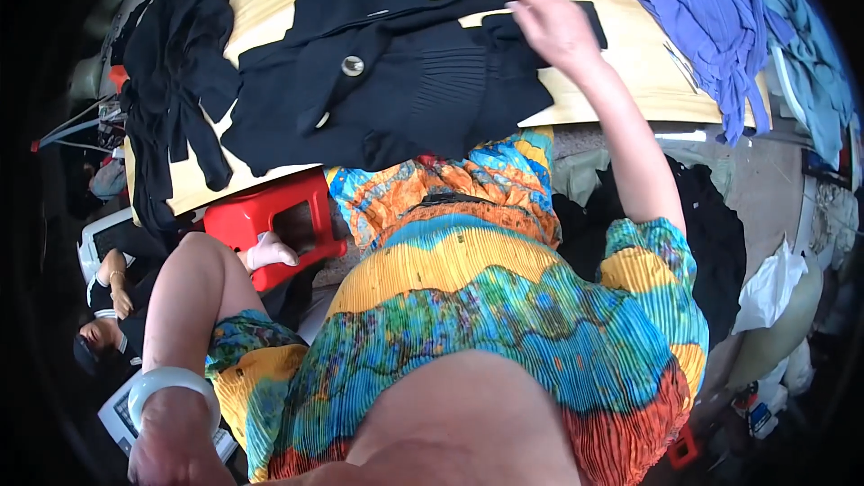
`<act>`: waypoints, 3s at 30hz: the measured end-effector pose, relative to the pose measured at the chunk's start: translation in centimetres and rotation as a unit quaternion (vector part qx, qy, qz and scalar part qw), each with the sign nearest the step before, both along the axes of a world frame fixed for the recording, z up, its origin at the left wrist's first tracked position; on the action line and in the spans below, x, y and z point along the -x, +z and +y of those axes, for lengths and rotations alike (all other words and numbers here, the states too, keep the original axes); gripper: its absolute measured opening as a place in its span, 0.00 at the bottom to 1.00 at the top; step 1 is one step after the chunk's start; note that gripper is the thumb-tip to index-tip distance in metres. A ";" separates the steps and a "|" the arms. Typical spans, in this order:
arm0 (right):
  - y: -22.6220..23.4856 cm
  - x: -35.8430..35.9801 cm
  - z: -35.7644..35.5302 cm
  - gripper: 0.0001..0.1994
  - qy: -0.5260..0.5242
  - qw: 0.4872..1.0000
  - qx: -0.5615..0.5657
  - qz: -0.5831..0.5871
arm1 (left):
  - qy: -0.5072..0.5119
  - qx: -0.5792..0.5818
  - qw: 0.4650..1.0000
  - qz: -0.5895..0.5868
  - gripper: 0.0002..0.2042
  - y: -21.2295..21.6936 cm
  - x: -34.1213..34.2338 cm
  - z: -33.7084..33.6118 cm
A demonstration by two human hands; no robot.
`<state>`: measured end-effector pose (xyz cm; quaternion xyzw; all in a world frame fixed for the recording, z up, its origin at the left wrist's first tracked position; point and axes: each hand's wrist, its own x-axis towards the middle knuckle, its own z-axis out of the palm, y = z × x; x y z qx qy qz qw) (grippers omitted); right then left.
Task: Trimming loose threads and inspecting black garments with metal grommets in a textile factory setting.
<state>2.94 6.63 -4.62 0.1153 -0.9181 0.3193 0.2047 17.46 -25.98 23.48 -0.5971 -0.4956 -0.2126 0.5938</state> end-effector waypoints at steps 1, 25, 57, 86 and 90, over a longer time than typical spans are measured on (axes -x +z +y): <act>0.8 0.5 -2.0 0.10 0.040 0.999 -0.020 0.005 | -0.003 -0.012 0.999 0.031 0.11 -0.6 0.5 -0.5; 2.5 15.0 -17.0 0.14 0.226 0.945 -0.026 -0.235 | 0.050 0.124 0.557 -0.820 0.10 -24.7 19.9 -2.4; 6.2 10.0 -17.9 0.14 0.219 0.948 -0.120 -0.197 | -0.008 0.026 0.398 -0.917 0.09 -26.5 23.3 -3.3; 3.9 8.9 -17.8 0.19 0.235 0.952 -0.042 -0.190 | 0.214 -0.003 0.616 -0.758 0.17 -28.1 22.6 -4.3; 4.0 9.2 -17.3 0.19 0.248 0.951 -0.060 -0.175 | 0.094 0.097 0.739 -0.660 0.30 -25.6 22.4 -3.9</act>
